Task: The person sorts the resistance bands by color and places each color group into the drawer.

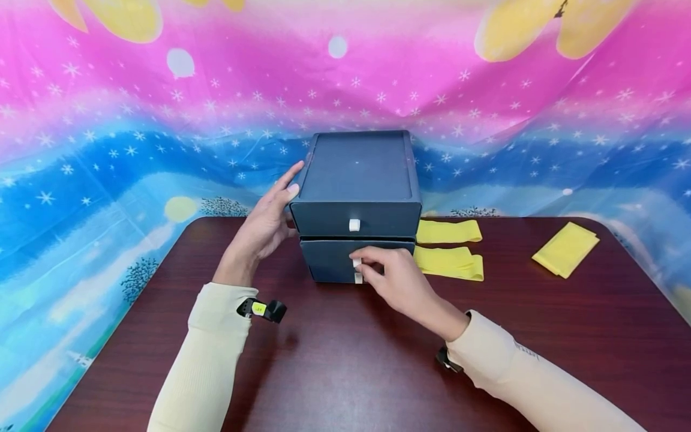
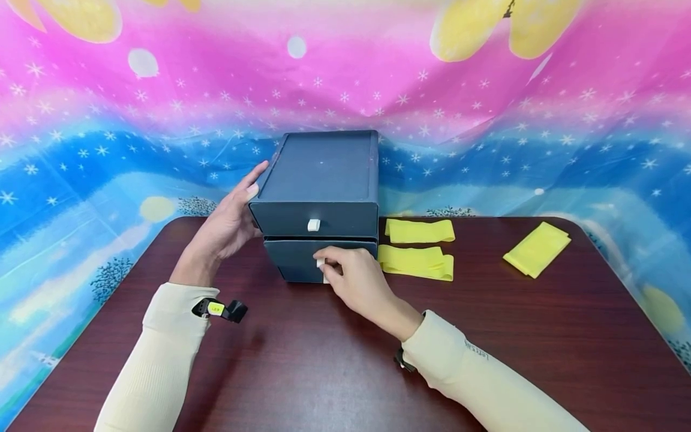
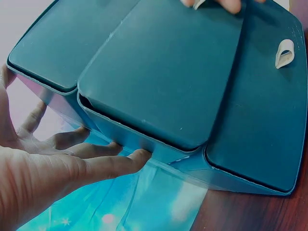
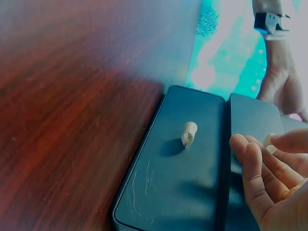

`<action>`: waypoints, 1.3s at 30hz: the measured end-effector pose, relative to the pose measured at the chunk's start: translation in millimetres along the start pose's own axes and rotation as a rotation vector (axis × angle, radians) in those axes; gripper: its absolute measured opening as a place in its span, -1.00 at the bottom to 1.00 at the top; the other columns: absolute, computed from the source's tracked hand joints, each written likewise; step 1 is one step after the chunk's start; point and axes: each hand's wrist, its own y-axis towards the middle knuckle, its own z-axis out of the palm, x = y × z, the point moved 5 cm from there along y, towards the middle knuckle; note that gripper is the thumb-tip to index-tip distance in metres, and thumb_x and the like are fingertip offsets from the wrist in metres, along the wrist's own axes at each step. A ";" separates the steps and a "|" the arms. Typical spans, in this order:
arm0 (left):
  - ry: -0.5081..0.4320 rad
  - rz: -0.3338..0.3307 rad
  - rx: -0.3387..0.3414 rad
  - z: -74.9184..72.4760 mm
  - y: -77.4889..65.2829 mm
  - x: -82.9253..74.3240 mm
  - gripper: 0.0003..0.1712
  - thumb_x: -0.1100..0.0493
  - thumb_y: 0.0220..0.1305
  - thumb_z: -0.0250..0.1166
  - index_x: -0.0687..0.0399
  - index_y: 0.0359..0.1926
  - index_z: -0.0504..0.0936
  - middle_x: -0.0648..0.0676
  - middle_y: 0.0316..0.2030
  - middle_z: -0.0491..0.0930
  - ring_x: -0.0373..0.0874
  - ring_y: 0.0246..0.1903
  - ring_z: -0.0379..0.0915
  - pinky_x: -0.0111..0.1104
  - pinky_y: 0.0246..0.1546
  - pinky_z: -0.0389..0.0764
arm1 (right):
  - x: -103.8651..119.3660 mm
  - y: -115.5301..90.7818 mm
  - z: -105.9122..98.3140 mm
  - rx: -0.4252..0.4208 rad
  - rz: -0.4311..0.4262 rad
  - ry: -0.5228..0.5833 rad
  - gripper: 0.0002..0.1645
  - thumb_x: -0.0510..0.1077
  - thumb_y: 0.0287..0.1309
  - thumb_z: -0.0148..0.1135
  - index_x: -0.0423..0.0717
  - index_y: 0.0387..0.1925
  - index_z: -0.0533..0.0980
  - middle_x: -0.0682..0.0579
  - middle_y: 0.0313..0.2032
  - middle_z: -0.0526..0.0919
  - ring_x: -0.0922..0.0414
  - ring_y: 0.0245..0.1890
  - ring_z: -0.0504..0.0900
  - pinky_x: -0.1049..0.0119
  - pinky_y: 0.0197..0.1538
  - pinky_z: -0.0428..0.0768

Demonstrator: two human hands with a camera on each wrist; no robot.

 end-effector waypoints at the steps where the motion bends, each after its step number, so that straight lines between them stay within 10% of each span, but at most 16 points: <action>1: 0.000 -0.001 -0.002 0.1 0.0 0.0 -0.32 -0.10 0.65 -0.05 -0.57 0.66 0.01 0.15 0.53 0.17 0.40 0.37 0.33 0.44 0.31 0.26 | -1.5 2.0 0.1 -0.006 0.004 0.006 -0.75 -0.22 0.38 0.36 -0.04 0.04 0.75 0.01 -0.25 0.82 0.23 -0.69 0.36 0.36 -0.54 0.36; 7: 0.000 -0.002 -0.005 0.6 -0.4 -0.3 -0.34 -0.10 0.66 -0.06 -0.60 0.64 0.03 0.16 0.51 0.20 0.36 0.35 0.35 0.44 0.32 0.23 | -8.8 7.3 1.3 -0.014 0.032 0.055 -0.76 -0.24 0.38 0.35 -0.06 0.04 0.74 -0.05 -0.14 0.83 0.07 -0.37 0.77 0.35 -0.54 0.42; 17: 0.008 0.004 0.003 1.0 -0.8 -0.8 -0.35 -0.10 0.65 -0.05 -0.63 0.63 0.06 0.15 0.57 0.13 0.42 0.40 0.28 0.47 0.33 0.19 | -21.3 -2.1 1.3 -0.021 0.046 0.066 -0.90 -0.31 0.32 0.36 -0.08 -0.25 0.60 -0.05 -0.36 0.80 0.17 -0.44 0.68 0.36 -0.31 0.58; 39: 0.008 -0.002 -0.003 0.3 -2.1 -1.0 -0.33 -0.11 0.65 -0.03 -0.59 0.65 0.02 0.14 0.55 0.16 0.41 0.40 0.30 0.48 0.34 0.18 | -33.3 3.8 35.3 0.184 0.156 -0.118 -0.78 -0.30 0.34 0.34 -0.06 -0.05 0.77 0.03 -0.19 0.85 0.16 -0.25 0.77 0.20 -0.09 0.67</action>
